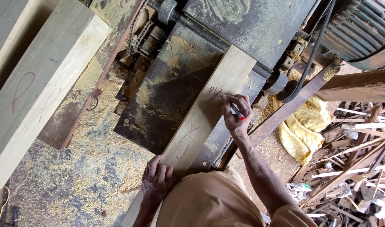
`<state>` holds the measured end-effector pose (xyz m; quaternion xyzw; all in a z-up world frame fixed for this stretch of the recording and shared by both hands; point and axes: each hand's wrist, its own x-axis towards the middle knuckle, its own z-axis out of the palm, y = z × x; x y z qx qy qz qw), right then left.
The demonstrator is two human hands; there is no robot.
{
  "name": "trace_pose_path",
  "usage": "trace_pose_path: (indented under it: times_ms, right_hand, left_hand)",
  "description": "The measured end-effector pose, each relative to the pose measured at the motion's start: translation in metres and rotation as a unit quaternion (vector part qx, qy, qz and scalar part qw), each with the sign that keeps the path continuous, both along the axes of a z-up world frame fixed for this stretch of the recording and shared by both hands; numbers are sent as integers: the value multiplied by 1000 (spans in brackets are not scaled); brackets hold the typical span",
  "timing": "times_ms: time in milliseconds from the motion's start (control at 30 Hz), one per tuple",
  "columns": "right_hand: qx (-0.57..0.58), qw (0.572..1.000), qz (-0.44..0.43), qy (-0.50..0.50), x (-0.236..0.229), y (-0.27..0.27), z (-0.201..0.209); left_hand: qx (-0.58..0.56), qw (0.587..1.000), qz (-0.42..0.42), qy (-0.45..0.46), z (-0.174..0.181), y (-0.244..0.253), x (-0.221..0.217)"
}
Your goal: Labeling wooden boards with a red marker in a workshop environment.
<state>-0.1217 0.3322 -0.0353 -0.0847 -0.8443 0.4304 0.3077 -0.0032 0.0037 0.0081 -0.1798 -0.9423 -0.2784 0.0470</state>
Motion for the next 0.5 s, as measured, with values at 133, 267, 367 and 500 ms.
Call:
trace_pose_path:
  times_ms: [133, 267, 367, 500]
  right_hand:
    - [-11, 1000, -10, -2, 1, -1, 7]
    - [-14, 1000, 1, 1, 2, -9, 30]
    - [-17, 1000, 6, 11, 1, -9, 27]
    - [-16, 1000, 4, 19, 2, -10, 28]
  left_hand:
    - [-7, 1000, 1, -3, -4, -1, 2]
    - [-9, 1000, -3, 4, -6, -2, 1]
    - [-4, 1000, -9, 5, 0, 0, -1]
    - [-7, 1000, -6, 18, 1, 1, -1]
